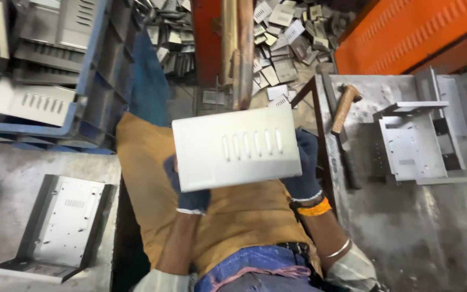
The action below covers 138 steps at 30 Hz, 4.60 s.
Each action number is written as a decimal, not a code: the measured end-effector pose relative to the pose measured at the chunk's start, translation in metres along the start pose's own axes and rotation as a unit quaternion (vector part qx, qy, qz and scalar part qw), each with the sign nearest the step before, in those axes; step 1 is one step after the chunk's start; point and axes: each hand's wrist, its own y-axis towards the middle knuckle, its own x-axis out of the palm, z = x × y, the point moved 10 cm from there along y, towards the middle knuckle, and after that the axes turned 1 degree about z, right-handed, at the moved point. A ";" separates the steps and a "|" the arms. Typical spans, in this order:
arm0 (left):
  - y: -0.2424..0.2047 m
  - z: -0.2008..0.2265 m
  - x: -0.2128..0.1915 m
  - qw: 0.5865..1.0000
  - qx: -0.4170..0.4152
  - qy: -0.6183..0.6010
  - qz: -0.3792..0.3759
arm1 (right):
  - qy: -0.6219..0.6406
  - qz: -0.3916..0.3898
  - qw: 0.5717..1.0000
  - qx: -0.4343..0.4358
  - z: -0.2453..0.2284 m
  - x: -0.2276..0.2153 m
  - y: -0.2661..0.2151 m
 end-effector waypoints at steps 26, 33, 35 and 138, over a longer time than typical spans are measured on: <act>0.030 0.252 0.286 0.584 0.434 0.602 -0.329 | 0.151 -0.147 0.973 0.093 -0.051 0.087 0.085; 0.034 0.242 0.285 0.582 0.409 0.615 -0.341 | 0.264 -0.127 0.937 0.188 -0.049 0.093 0.082; 0.035 0.244 0.286 0.586 0.414 0.603 -0.348 | 0.163 -0.126 0.974 0.093 -0.040 0.084 0.085; 0.008 0.310 -0.071 0.715 0.023 0.649 -0.259 | 0.045 -0.382 0.877 -0.289 -0.252 0.321 -0.040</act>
